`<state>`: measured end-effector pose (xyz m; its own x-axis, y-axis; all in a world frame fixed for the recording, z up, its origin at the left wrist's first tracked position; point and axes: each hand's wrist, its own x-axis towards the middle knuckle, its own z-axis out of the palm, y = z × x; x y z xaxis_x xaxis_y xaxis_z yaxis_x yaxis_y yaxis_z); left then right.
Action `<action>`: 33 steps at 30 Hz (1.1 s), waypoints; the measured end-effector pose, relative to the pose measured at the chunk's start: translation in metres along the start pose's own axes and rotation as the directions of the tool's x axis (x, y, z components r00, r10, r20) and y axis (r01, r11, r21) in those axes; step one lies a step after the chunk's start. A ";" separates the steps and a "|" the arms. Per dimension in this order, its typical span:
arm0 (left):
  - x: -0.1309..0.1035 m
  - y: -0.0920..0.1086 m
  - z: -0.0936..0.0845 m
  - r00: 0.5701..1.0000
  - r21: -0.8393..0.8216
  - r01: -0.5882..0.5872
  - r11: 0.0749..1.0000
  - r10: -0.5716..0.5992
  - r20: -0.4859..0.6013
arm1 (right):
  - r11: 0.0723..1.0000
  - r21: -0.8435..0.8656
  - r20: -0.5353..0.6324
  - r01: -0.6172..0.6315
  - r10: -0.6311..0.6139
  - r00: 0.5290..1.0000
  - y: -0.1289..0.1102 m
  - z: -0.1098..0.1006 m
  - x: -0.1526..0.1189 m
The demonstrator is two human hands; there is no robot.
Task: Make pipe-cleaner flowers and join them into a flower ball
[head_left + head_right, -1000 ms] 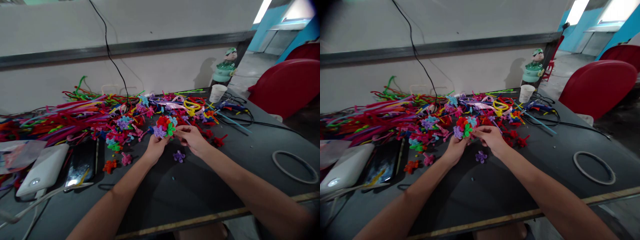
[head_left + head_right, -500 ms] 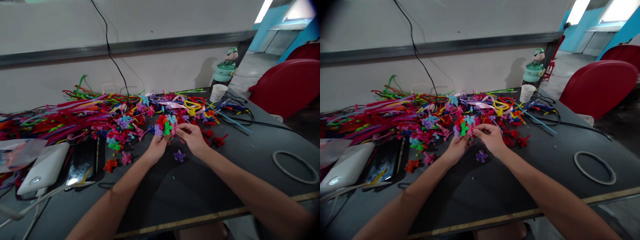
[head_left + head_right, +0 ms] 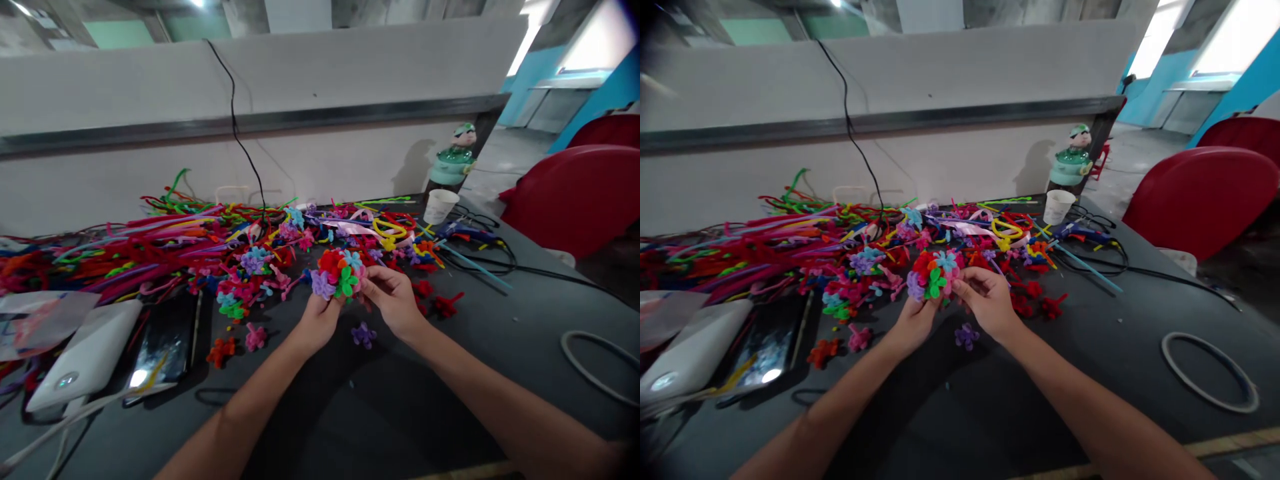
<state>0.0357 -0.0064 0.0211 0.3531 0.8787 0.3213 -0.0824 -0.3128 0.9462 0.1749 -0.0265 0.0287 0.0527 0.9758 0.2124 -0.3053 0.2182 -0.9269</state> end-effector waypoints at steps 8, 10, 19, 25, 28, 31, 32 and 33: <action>0.004 -0.007 -0.013 0.964 0.299 -0.264 0.917 0.247 0.094 | 0.991 -0.132 0.101 0.036 -0.023 0.995 -0.010 -0.009 0.001; 0.006 -0.009 -0.015 0.965 0.313 -0.260 0.914 0.250 0.072 | 0.993 -0.119 0.116 0.004 0.010 0.993 -0.010 -0.011 0.002; 0.009 -0.010 -0.012 0.984 0.119 -0.175 0.977 0.177 -0.009 | 0.992 0.040 0.250 -0.120 0.107 0.962 -0.003 -0.012 0.004; 0.008 -0.012 -0.011 0.991 0.029 -0.127 0.991 0.126 0.039 | 0.998 -0.049 0.216 -0.046 0.055 0.975 -0.011 -0.012 0.003; 0.010 -0.014 -0.015 0.969 0.087 -0.235 0.968 0.226 0.105 | 0.997 -0.069 0.250 -0.044 0.060 0.966 -0.013 -0.013 0.003; 0.011 -0.016 -0.017 0.950 0.124 -0.294 0.948 0.276 0.143 | 0.994 -0.083 0.282 -0.070 0.090 0.955 -0.013 -0.017 0.005; 0.011 -0.016 -0.017 0.948 0.130 -0.301 0.945 0.282 0.145 | 0.993 -0.090 0.294 -0.074 0.097 0.951 -0.014 -0.019 0.005; 0.010 -0.016 -0.016 0.946 0.135 -0.306 0.942 0.286 0.150 | 0.992 -0.099 0.306 -0.074 0.101 0.947 -0.014 -0.021 0.007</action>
<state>0.0254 0.0136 0.0101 0.4506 0.6880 0.5689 -0.0601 -0.6125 0.7882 0.1996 -0.0229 0.0368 -0.2721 0.9408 0.2022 -0.2128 0.1461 -0.9661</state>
